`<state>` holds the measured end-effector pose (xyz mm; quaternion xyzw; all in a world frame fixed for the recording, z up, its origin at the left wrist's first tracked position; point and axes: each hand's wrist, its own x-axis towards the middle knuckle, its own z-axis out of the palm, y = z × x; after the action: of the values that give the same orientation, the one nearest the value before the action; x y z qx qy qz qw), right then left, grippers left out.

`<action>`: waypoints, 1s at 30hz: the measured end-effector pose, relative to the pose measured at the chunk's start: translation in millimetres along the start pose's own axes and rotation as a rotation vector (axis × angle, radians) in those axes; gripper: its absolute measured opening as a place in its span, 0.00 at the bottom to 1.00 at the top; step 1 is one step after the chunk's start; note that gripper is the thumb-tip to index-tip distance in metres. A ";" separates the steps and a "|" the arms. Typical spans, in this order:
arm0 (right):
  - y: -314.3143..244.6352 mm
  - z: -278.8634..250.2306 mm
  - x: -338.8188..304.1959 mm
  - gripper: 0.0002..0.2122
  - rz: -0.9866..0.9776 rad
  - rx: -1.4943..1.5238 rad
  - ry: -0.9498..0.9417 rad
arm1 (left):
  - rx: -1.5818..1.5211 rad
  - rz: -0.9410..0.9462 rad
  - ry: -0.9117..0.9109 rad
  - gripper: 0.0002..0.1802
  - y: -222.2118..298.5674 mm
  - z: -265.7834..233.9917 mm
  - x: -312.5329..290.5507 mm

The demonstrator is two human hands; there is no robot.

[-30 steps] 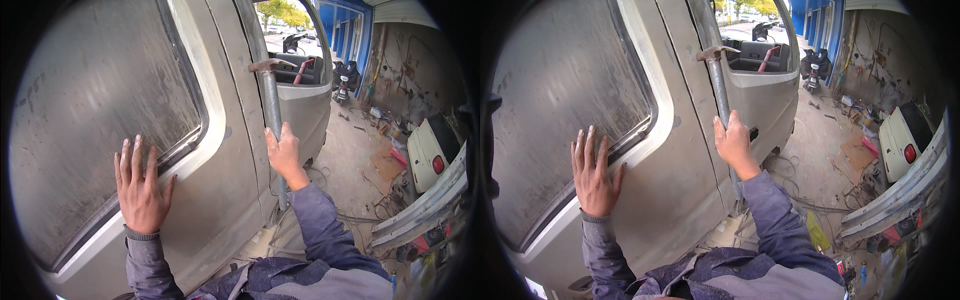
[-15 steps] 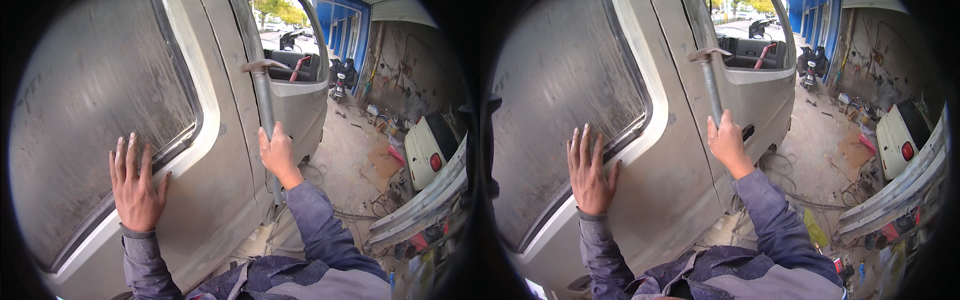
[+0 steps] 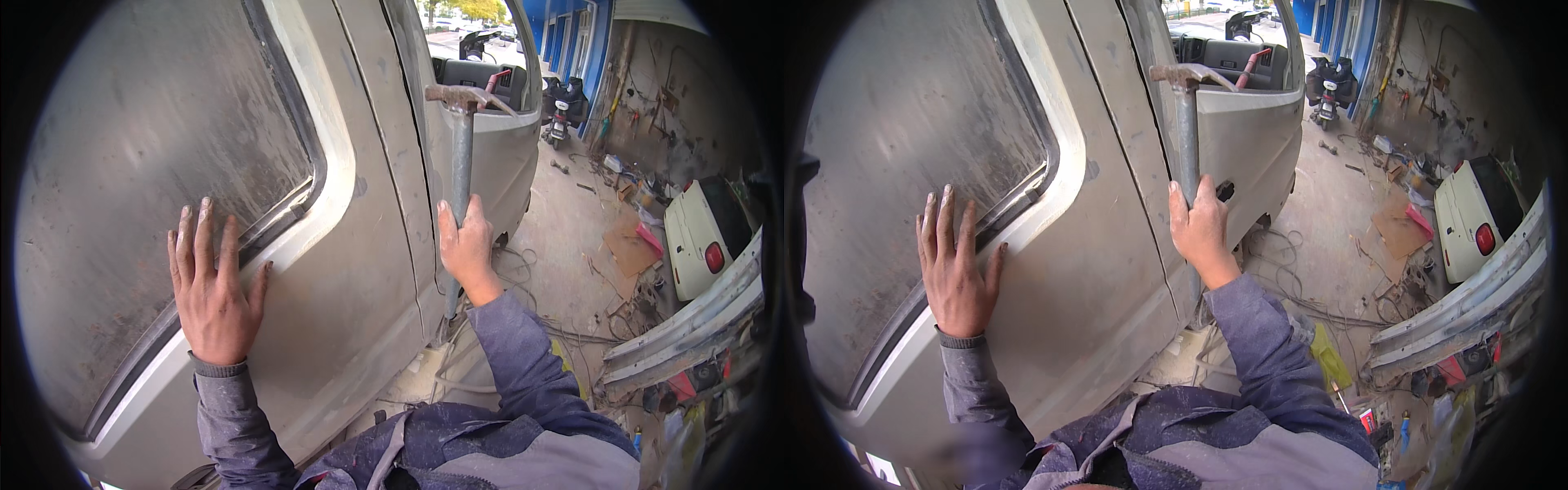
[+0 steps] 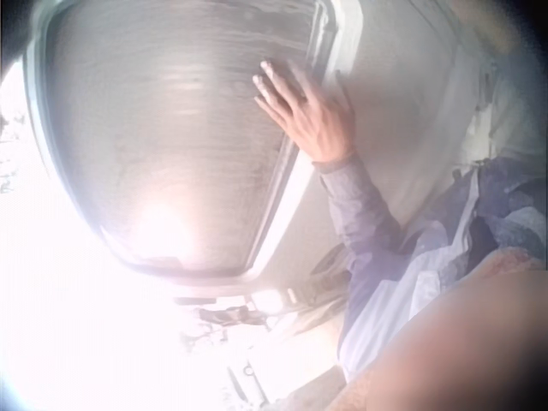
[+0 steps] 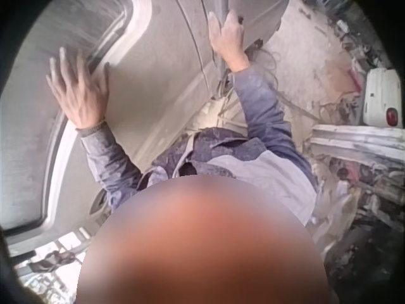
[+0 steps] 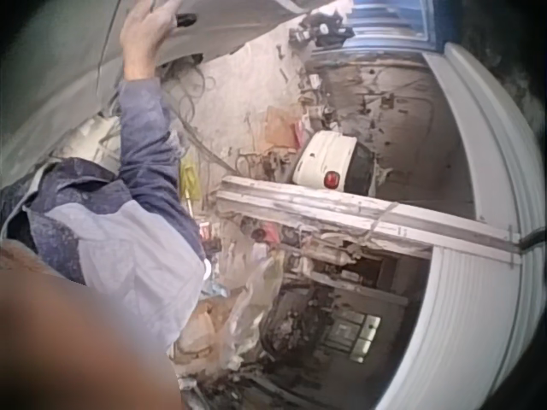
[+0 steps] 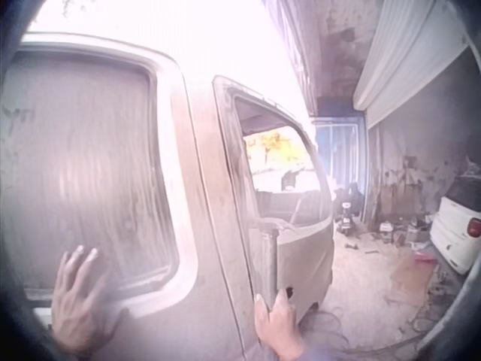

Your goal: The person grinds the upper edge of a truck door frame with an angle grinder, then taps the door panel with a hammer. They mix a yellow paste in a container and apply it to a small metal plate with a putty knife.

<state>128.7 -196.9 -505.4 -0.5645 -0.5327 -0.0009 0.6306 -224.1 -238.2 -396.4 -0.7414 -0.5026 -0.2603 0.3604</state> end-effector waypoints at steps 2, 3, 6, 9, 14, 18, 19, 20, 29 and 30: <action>5.6 0.8 -20.7 0.16 -0.004 0.007 0.005 | -0.007 0.006 0.006 0.39 -0.5 0.3 0.1; 8.5 1.9 -31.8 0.15 0.006 0.041 -0.005 | 0.004 0.003 -0.003 0.39 -0.7 0.3 0.3; 17.0 10.8 -58.2 0.14 0.081 0.059 0.020 | -0.005 0.003 0.000 0.39 -0.3 0.6 0.4; 24.2 16.2 -66.3 0.14 0.094 -0.019 0.014 | 0.008 -0.002 -0.001 0.40 0.3 0.8 0.5; 27.7 10.4 -64.0 0.15 0.163 -0.049 -0.022 | 0.006 0.003 0.031 0.39 1.9 0.6 1.7; 26.2 13.4 -69.5 0.17 0.147 -0.121 -0.093 | 0.029 0.000 0.011 0.39 3.2 0.8 1.3; 26.4 14.1 -72.0 0.18 0.146 -0.157 -0.181 | 0.011 0.009 0.028 0.39 3.5 1.2 1.1; 27.3 15.1 -73.6 0.18 0.097 -0.100 -0.097 | 0.013 0.014 0.029 0.39 3.3 1.4 0.9; 41.9 6.5 -122.4 0.15 0.136 -0.022 -0.022 | 0.041 0.013 0.006 0.41 -0.9 5.7 -1.4; 44.3 9.3 -127.7 0.15 0.177 -0.025 -0.012 | 0.046 0.014 0.007 0.41 -1.1 6.4 -1.5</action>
<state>93.9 -250.8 -624.7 -0.6172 -0.4843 0.0516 0.6180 -225.6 -233.7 -401.2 -0.7356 -0.5019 -0.2487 0.3809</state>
